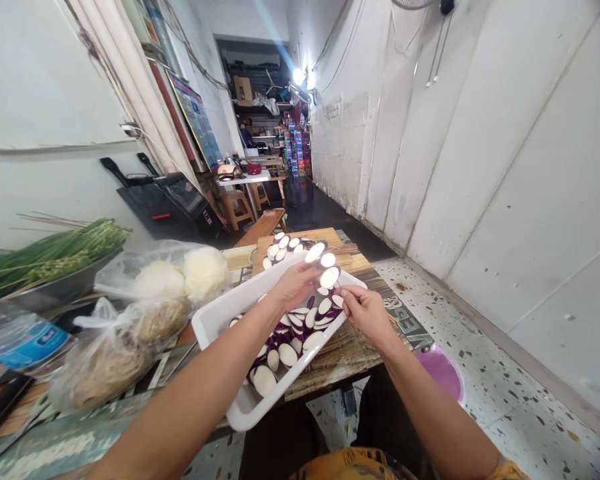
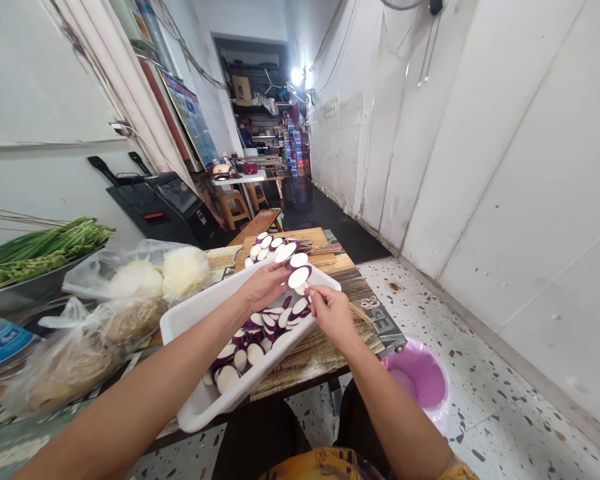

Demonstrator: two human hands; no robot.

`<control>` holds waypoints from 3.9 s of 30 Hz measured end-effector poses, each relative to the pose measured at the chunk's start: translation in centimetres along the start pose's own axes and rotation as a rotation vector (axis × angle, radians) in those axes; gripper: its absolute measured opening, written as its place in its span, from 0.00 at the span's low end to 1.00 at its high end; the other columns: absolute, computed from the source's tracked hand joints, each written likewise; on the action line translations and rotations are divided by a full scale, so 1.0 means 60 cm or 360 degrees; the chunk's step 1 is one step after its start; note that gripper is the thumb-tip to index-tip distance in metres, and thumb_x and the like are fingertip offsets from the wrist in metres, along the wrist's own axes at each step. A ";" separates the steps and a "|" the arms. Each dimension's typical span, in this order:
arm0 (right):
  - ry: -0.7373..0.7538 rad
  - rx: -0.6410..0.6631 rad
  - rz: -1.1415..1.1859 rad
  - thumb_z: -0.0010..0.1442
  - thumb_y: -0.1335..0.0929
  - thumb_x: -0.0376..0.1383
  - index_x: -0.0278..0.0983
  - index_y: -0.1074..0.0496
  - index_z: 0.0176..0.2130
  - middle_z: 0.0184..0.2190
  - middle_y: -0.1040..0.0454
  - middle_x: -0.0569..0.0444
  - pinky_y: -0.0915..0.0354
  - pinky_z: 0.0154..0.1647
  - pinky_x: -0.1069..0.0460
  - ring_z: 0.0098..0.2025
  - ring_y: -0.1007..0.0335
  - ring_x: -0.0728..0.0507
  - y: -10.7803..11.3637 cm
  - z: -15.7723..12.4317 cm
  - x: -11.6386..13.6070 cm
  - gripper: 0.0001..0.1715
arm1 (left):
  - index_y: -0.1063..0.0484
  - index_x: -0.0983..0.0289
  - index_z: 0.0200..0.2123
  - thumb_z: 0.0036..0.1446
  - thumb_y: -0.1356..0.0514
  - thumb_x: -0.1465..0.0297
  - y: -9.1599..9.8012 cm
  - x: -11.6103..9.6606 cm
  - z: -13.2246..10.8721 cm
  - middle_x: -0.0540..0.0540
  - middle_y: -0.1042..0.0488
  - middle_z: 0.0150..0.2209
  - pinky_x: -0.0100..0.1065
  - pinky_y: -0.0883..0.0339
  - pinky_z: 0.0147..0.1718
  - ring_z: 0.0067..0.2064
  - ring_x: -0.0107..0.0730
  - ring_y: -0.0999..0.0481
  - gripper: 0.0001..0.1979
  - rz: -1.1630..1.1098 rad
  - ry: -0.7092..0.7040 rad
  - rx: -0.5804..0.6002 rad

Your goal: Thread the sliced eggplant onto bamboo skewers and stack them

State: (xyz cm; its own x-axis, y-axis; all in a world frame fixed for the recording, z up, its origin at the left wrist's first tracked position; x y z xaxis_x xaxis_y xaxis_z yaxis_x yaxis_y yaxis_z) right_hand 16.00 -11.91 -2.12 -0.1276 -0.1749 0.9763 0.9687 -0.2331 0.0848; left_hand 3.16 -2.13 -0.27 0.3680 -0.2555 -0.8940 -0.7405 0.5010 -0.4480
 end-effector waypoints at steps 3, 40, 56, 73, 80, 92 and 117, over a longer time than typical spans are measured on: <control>0.0149 -0.0045 -0.0138 0.55 0.38 0.43 0.34 0.29 0.26 0.14 0.41 0.60 0.49 0.16 0.57 0.16 0.49 0.53 0.003 0.001 -0.004 0.17 | 0.25 0.66 0.37 0.43 0.34 0.73 -0.003 0.002 -0.001 0.58 0.24 0.37 0.33 0.37 0.39 0.38 0.31 0.28 0.14 0.0060 0.0017 0.0046; -0.0092 0.0074 -0.0012 0.54 0.36 0.42 0.34 0.26 0.32 0.13 0.42 0.61 0.54 0.12 0.58 0.13 0.53 0.55 0.018 -0.013 -0.015 0.16 | 0.28 0.67 0.40 0.38 0.33 0.66 0.076 -0.013 0.033 0.52 0.27 0.27 0.33 0.33 0.37 0.29 0.25 0.28 0.22 0.0557 -0.0125 -0.0459; -0.0122 0.0133 0.0002 0.54 0.37 0.42 0.34 0.27 0.33 0.12 0.43 0.63 0.56 0.12 0.57 0.12 0.55 0.55 0.019 -0.010 -0.019 0.15 | 0.27 0.68 0.33 0.39 0.33 0.64 0.065 -0.028 0.026 0.51 0.30 0.26 0.33 0.33 0.36 0.29 0.24 0.30 0.18 0.0414 -0.0077 -0.0409; -0.0104 0.0143 -0.0040 0.55 0.38 0.40 0.34 0.29 0.29 0.12 0.42 0.63 0.53 0.14 0.57 0.13 0.53 0.55 0.021 -0.012 -0.016 0.14 | 0.28 0.68 0.36 0.39 0.33 0.64 0.062 -0.026 0.024 0.51 0.29 0.25 0.32 0.33 0.35 0.29 0.24 0.30 0.19 0.0427 -0.0089 -0.0438; -0.0102 0.0152 -0.0059 0.55 0.38 0.42 0.34 0.29 0.27 0.12 0.43 0.63 0.52 0.14 0.57 0.12 0.53 0.55 0.021 -0.012 -0.018 0.16 | 0.28 0.68 0.36 0.38 0.32 0.65 0.062 -0.023 0.025 0.51 0.29 0.25 0.33 0.33 0.35 0.29 0.24 0.30 0.20 0.0426 -0.0103 -0.0466; -0.0122 0.0131 -0.0045 0.55 0.38 0.41 0.33 0.28 0.30 0.12 0.42 0.63 0.53 0.14 0.58 0.12 0.53 0.56 0.021 -0.013 -0.017 0.15 | 0.27 0.68 0.35 0.39 0.33 0.64 0.064 -0.021 0.025 0.51 0.29 0.25 0.32 0.33 0.35 0.29 0.24 0.30 0.19 0.0445 -0.0110 -0.0443; -0.0131 0.0143 -0.0013 0.55 0.38 0.41 0.34 0.30 0.27 0.12 0.42 0.63 0.53 0.13 0.58 0.12 0.53 0.56 0.021 -0.015 -0.016 0.15 | 0.26 0.68 0.34 0.38 0.33 0.63 0.060 -0.023 0.023 0.51 0.30 0.25 0.32 0.34 0.35 0.29 0.24 0.31 0.19 0.0482 -0.0103 -0.0435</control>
State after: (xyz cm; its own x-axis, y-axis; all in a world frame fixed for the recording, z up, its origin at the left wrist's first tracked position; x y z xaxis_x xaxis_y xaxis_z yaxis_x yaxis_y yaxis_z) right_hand 17.16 -12.89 -3.13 -0.1210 -0.0934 0.9882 0.9834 -0.1468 0.1066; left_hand 0.80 1.17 -0.66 0.1387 -0.0736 -0.9876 -0.9395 0.3055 -0.1548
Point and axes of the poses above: each hand's wrist, its own z-axis towards the middle knuckle, its own y-axis out of the back of the hand, x = y × z, the point moved 1 cm from there along z, towards the middle knuckle
